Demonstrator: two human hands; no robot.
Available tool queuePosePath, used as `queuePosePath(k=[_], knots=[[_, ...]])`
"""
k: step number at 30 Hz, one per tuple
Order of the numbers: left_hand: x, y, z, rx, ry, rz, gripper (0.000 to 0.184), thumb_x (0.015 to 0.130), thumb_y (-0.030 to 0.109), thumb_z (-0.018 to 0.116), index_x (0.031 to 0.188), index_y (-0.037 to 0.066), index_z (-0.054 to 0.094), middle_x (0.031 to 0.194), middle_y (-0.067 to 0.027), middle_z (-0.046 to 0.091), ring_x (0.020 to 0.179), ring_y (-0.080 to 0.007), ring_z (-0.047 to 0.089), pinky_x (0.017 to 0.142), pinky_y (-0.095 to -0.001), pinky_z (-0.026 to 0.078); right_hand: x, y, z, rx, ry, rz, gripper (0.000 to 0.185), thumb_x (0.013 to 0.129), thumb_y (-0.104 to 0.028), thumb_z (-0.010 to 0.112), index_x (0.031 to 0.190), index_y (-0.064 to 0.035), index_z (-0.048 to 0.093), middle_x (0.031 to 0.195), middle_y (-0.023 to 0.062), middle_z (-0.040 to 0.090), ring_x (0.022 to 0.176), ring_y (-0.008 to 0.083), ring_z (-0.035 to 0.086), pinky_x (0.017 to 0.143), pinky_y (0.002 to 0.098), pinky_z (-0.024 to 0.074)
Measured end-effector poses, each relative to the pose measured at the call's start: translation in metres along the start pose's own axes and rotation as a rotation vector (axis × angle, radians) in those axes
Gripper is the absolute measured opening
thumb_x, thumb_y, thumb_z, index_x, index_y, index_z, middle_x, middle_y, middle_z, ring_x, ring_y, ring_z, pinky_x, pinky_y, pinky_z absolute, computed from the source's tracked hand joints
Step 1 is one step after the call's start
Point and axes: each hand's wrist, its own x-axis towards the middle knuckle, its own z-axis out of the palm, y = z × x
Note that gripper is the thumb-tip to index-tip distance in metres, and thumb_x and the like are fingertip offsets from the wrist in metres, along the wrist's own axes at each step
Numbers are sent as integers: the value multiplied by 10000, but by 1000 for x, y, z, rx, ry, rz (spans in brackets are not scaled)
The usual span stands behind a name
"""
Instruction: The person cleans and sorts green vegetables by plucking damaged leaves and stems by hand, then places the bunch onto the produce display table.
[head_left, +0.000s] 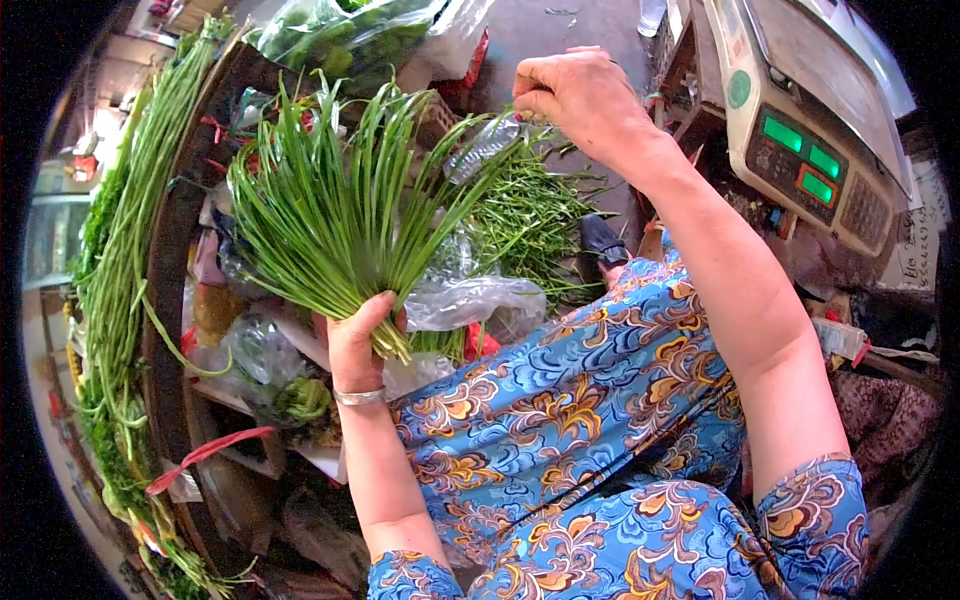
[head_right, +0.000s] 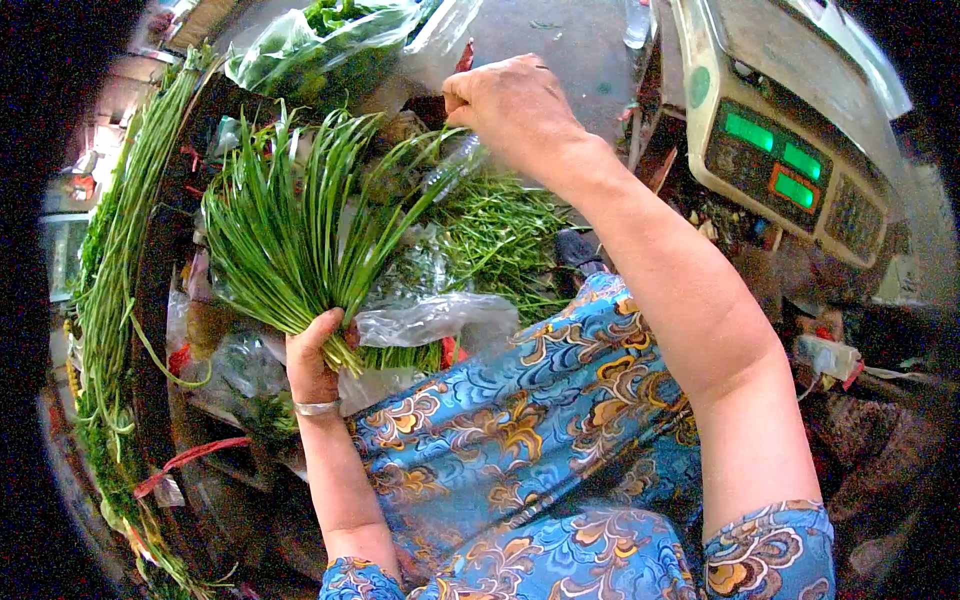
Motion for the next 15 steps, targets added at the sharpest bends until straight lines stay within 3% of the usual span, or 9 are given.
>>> queuePosePath(k=[2,3,5,6,7,8,10,12,15], knots=[[0,1,-1,-5,-86,-1,305,763,61,642,1058,30,574,850,-68,632,627,-171,601,516,-286,507,-1,6,9,-91,-15,-62,247,843,-196,633,1080,-131,659,988,112,675,991,216,623,944,372,390],[-1,-1,0,-24,-41,-10,319,790,84,647,1095,36,564,891,-68,636,662,-172,612,528,-289,514,0,14,28,-78,250,-224,207,842,-201,635,1035,-133,662,930,86,676,954,197,625,982,391,334],[-3,-1,4,-42,-16,-17,333,810,118,655,1119,43,555,917,-67,638,686,-174,618,538,-291,518,2,18,41,43,406,-364,145,833,-217,652,947,-129,659,888,29,662,928,187,607,1037,432,247],[-4,-1,5,-60,7,-27,349,830,151,664,1143,51,547,942,-67,640,709,-176,624,549,-292,521,3,14,37,46,407,-368,145,833,-217,652,947,-129,659,888,29,662,928,187,607,1037,432,247],[-3,-4,2,-62,-12,-29,369,870,231,653,1181,72,534,984,-61,642,735,-178,629,568,-298,525,2,7,28,106,242,-283,147,824,-223,640,943,-145,679,885,26,669,910,206,616,1002,437,267],[-3,-4,2,-61,-8,-26,369,870,231,653,1181,72,534,984,-61,642,735,-178,629,568,-298,525,1,1,20,164,78,-197,158,815,-228,628,940,-162,699,882,24,675,893,224,624,967,443,288],[-2,-5,4,-190,9,-47,348,870,146,643,1182,58,517,964,-80,626,704,-201,634,513,-313,542,0,0,23,124,22,-170,168,827,-230,619,952,-148,698,854,39,679,869,230,634,955,425,304],[-2,-4,5,-184,11,-67,341,879,145,634,1184,52,513,960,-80,625,692,-197,632,502,-308,535,4,2,40,164,447,-390,136,829,-225,626,891,-122,689,756,64,672,782,241,652,954,409,310],[-2,-4,6,-143,4,-25,320,872,129,635,1160,39,528,928,-79,629,658,-193,626,488,-295,529,6,-4,40,329,500,-359,123,825,-210,637,864,-102,682,766,85,675,760,250,661,890,384,386]])
